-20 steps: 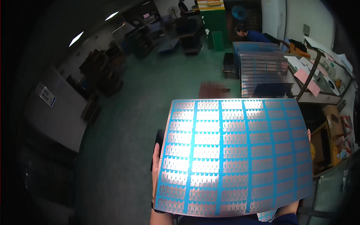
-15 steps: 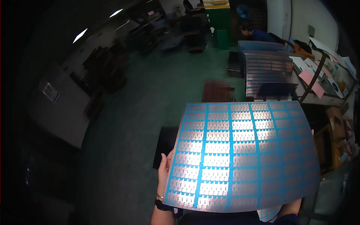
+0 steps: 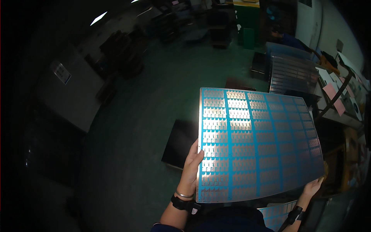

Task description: Inspecting and sorting blue-coated patterned metal sheets into a vertical rack.

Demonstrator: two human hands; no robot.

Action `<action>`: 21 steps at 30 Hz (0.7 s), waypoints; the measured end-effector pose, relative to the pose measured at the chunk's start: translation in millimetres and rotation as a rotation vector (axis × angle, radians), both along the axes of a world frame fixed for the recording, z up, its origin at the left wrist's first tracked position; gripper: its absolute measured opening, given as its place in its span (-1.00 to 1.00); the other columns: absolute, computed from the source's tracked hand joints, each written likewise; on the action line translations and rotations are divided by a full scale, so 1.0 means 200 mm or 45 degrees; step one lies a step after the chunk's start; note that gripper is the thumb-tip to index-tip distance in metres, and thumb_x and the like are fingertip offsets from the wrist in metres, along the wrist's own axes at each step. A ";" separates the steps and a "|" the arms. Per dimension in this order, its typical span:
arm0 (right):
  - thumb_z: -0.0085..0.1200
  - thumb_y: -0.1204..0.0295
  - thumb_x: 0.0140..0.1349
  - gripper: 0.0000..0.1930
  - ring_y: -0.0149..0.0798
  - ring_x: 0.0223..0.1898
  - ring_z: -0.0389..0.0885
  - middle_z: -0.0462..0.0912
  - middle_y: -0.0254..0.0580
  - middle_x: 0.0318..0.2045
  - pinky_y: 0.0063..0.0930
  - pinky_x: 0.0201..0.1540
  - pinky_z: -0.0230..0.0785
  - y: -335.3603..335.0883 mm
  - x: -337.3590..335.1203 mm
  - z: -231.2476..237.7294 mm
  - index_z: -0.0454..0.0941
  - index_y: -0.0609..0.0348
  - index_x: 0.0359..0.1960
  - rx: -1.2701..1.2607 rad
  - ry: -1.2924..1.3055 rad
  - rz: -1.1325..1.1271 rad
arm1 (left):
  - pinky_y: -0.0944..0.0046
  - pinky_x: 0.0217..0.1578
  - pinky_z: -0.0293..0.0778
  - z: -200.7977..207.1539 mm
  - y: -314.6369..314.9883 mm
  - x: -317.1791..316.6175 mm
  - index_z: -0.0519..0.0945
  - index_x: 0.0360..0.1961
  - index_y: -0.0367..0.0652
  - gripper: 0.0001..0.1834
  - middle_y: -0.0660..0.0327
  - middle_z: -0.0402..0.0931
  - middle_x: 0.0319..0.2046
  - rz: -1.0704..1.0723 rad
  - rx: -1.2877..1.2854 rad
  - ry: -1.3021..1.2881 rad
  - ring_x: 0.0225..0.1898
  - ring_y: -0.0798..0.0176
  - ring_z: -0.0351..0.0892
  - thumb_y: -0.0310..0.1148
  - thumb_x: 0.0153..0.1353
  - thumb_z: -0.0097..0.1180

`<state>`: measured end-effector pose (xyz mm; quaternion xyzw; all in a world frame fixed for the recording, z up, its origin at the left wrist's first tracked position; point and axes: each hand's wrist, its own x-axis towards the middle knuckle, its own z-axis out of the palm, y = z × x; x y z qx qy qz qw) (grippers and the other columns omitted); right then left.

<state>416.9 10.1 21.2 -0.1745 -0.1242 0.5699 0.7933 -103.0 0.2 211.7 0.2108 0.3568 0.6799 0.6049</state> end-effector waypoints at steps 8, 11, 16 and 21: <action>-0.13 0.31 0.34 -0.62 -0.17 0.04 0.41 0.44 -0.13 0.07 -0.31 0.15 0.22 0.04 -0.18 0.22 0.33 0.30 0.10 -0.316 -0.028 -0.040 | 0.28 0.08 0.37 -0.04 0.02 -0.01 0.13 0.26 -0.21 -0.49 0.10 0.33 0.10 -0.036 -0.005 0.049 0.09 0.29 0.38 -0.46 0.30 -0.13; -0.09 0.35 0.32 -0.63 -0.17 0.04 0.41 0.46 -0.13 0.05 -0.29 0.14 0.23 0.05 -0.15 0.19 0.34 0.29 0.09 -0.298 -0.150 0.016 | 0.27 0.08 0.37 -0.05 0.02 0.00 0.13 0.26 -0.21 -0.50 0.10 0.33 0.10 -0.047 -0.006 0.040 0.09 0.29 0.38 -0.46 0.30 -0.13; -0.06 0.37 0.31 -0.70 -0.20 0.00 0.45 0.50 -0.15 -0.01 -0.34 0.10 0.29 0.06 -0.12 0.12 0.40 0.28 0.01 -0.349 -0.132 0.023 | 0.19 0.16 0.27 -0.07 0.00 -0.02 0.06 0.29 -0.19 -0.36 0.04 0.21 0.19 -0.084 0.013 0.268 0.19 0.21 0.25 -0.31 0.26 0.01; -0.04 0.37 0.30 -0.75 -0.24 -0.04 0.48 0.55 -0.20 -0.07 -0.36 0.07 0.33 0.05 -0.09 0.04 0.46 0.23 -0.07 -0.315 -0.110 0.054 | 0.11 0.20 0.20 -0.06 -0.01 -0.03 -0.07 0.32 -0.14 -0.22 0.02 0.07 0.26 -0.219 0.059 0.260 0.26 0.19 0.13 -0.24 0.21 0.11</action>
